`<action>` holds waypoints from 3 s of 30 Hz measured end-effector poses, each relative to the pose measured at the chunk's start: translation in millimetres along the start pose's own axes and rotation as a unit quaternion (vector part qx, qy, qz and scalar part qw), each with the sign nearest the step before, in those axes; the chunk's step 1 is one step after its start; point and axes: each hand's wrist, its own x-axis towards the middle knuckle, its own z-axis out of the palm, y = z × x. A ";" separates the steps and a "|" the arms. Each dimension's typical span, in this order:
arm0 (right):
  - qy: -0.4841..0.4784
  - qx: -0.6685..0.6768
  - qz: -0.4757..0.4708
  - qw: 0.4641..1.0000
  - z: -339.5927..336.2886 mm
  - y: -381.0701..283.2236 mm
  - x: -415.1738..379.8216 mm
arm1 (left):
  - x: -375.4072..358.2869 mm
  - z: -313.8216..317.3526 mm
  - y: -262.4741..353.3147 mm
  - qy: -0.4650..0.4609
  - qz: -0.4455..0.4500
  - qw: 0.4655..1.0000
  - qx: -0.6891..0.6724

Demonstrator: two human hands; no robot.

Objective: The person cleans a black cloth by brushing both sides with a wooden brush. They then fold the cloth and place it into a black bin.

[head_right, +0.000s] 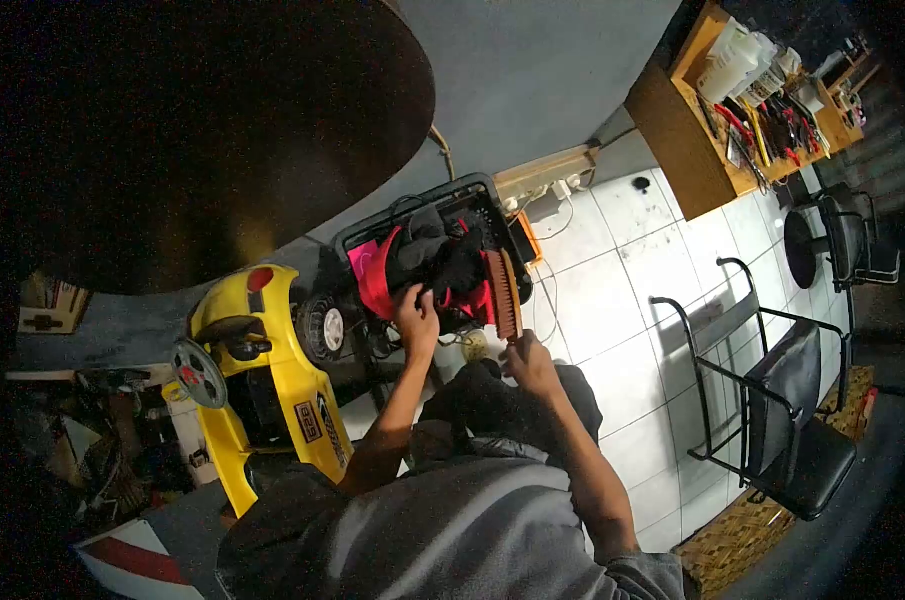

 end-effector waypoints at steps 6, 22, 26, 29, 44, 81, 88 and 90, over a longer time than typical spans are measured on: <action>0.039 0.064 -0.081 0.994 10.0 -39.4 16.4 | -5.9 -39.1 123.7 0.084 0.076 0.974 -0.198; -0.027 0.385 0.009 0.923 16.0 -73.3 53.6 | -23.4 -35.7 55.3 -0.026 0.072 0.974 -0.214; -0.013 0.283 0.071 0.956 12.6 -89.1 29.6 | -9.8 -23.1 19.5 -0.126 -0.312 0.859 -0.387; -0.091 0.279 0.043 0.955 7.8 -77.7 21.6 | 7.2 -5.0 -4.8 -0.156 -0.317 0.741 -0.571; -0.026 0.237 -0.042 0.970 -4.1 -66.4 -18.6 | 48.4 -42.3 48.0 -0.010 -0.133 0.804 -0.579; -0.069 0.162 -0.110 0.978 -115.0 58.9 -158.7 | -214.2 -1.4 118.2 -0.417 0.018 0.872 -0.255; -0.082 0.155 -0.080 0.981 -160.5 102.7 -220.7 | -303.1 13.7 137.2 -0.409 -0.029 0.891 -0.193; -0.112 0.164 -0.096 0.975 -164.2 118.8 -233.2 | -327.2 11.2 132.8 -0.424 -0.036 0.890 -0.163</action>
